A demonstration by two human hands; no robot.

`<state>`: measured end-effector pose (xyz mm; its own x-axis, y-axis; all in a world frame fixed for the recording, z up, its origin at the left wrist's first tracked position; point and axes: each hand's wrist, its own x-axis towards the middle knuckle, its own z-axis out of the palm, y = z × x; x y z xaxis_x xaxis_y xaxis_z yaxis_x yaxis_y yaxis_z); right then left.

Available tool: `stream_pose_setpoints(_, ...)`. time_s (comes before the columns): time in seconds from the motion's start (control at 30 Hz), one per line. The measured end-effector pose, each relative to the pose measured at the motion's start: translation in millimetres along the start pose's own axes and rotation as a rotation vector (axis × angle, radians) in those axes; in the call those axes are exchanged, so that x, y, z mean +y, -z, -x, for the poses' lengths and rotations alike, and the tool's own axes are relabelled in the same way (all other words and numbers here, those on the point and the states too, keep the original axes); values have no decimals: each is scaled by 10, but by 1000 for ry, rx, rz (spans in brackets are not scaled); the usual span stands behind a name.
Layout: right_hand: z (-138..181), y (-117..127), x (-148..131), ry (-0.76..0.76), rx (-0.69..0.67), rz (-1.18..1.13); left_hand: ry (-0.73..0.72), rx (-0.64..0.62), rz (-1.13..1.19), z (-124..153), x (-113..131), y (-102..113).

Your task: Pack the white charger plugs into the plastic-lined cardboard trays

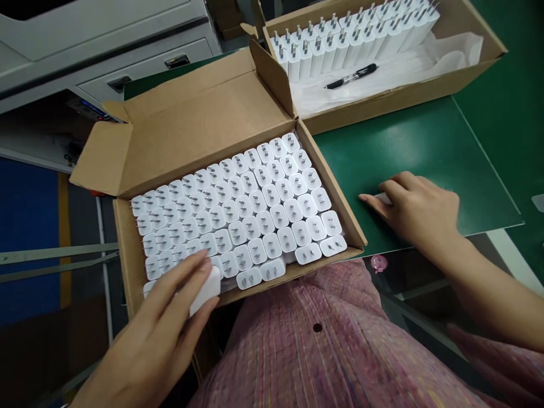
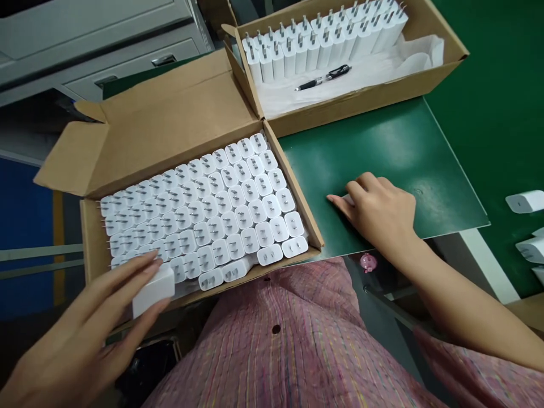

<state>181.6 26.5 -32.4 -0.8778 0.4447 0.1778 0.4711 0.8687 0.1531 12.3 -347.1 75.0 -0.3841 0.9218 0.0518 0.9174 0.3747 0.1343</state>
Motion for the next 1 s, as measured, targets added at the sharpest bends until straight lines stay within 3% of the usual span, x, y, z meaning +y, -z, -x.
stream_pose_setpoints(0.13,34,71,63,44,-21,-21,133,-24,-52,203,-171,72)
stream_pose_setpoints(0.3,96,200,272,213,-232,-185,91,-146,-22,331,-241,70)
stream_pose_setpoints(0.5,113,206,322,198,-262,-200,180,-167,2,283,-100,-33)
stream_pose_setpoints(0.63,121,181,311,191,-226,-219,130,-181,1,276,-25,-137)
stream_pose_setpoints(0.83,128,191,298,172,-229,-226,108,-204,38,35,258,-258)
stream_pose_setpoints(1.0,139,200,268,114,-217,-255,256,-55,69,-15,444,-299)
